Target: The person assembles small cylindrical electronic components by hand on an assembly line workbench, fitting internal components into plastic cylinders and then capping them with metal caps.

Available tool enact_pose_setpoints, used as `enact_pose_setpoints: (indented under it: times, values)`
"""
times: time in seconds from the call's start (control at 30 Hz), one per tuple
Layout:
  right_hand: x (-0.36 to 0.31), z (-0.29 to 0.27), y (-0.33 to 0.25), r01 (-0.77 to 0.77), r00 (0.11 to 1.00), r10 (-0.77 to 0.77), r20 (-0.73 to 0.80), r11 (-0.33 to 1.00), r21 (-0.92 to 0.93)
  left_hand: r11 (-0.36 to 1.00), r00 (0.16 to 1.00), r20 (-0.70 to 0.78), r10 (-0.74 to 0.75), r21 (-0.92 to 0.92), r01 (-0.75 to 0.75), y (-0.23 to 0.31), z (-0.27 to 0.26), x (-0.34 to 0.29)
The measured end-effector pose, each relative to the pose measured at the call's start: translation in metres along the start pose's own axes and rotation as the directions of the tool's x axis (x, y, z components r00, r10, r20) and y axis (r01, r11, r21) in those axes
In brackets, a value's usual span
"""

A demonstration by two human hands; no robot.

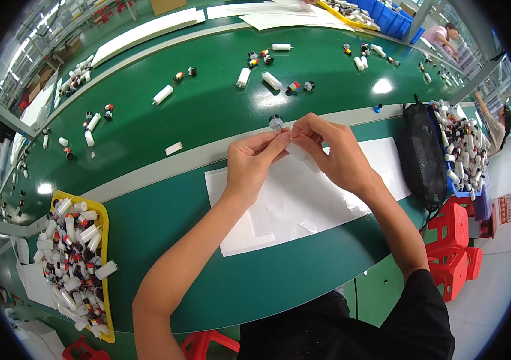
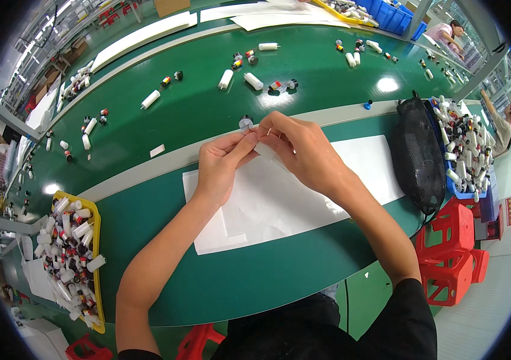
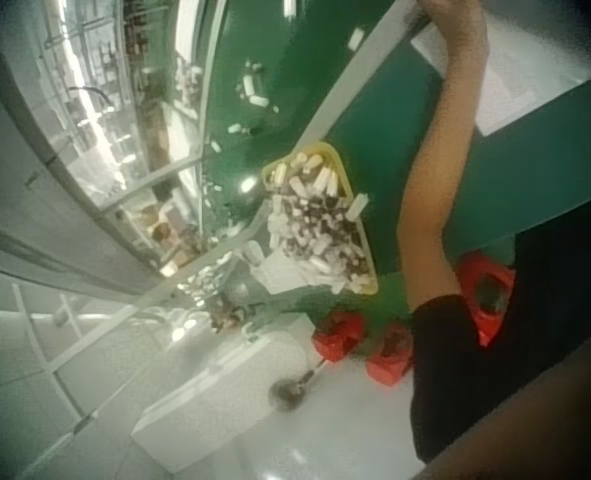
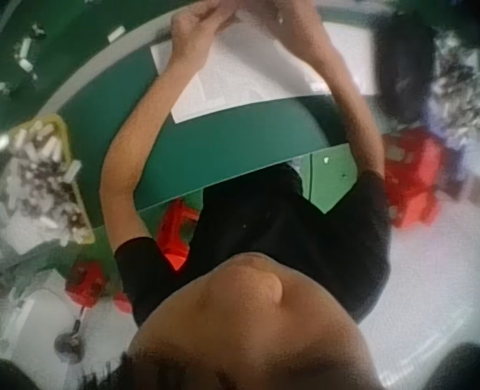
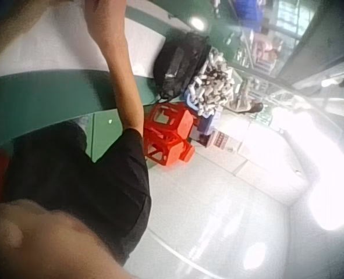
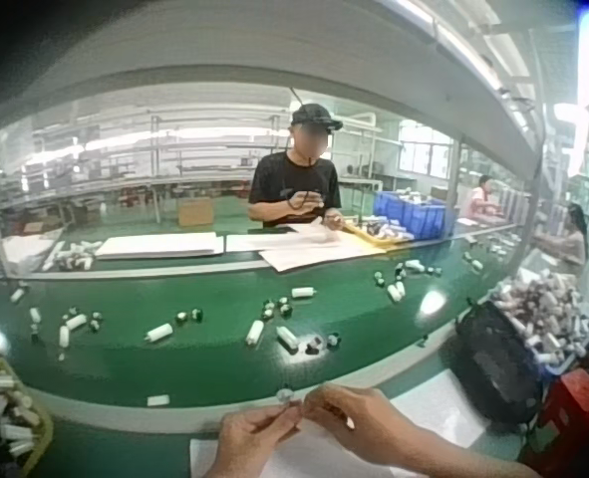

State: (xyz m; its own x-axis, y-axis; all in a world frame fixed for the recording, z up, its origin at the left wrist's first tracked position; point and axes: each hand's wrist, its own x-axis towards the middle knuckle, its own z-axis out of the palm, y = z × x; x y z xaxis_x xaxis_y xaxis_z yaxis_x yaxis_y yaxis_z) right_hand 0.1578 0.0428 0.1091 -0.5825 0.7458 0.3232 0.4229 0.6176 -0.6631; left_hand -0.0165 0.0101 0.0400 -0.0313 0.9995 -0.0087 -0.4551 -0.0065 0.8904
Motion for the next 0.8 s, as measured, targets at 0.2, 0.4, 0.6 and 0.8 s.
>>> enact_pose_setpoints:
  times: [0.2, 0.4, 0.6, 0.8]
  values:
    - [0.001, 0.023, -0.002, 0.049, 0.991, -0.042, -0.126, 0.997, 0.056, 0.999, 0.999, 0.037, -0.032, -0.040, 0.034, 0.006, -0.014, -0.003]
    - [-0.001, 0.014, -0.007, -0.118, 0.983, 0.148, -0.111, 0.963, 0.243, 0.991, 0.970, 0.243, 0.027, 0.124, -0.058, 0.018, -0.014, 0.000]
    - [-0.012, 0.011, 0.011, -0.403, 0.904, 0.415, 0.105, 0.740, 0.539, 0.962, 0.966, 0.257, 0.006, 0.262, -0.076, 0.016, -0.009, -0.007]
    - [-0.004, 0.004, 0.010, -0.286, 0.949, 0.303, 0.088, 0.710, 0.644, 0.935, 0.961, 0.234, 0.147, 0.285, -0.212, 0.029, -0.007, -0.002]
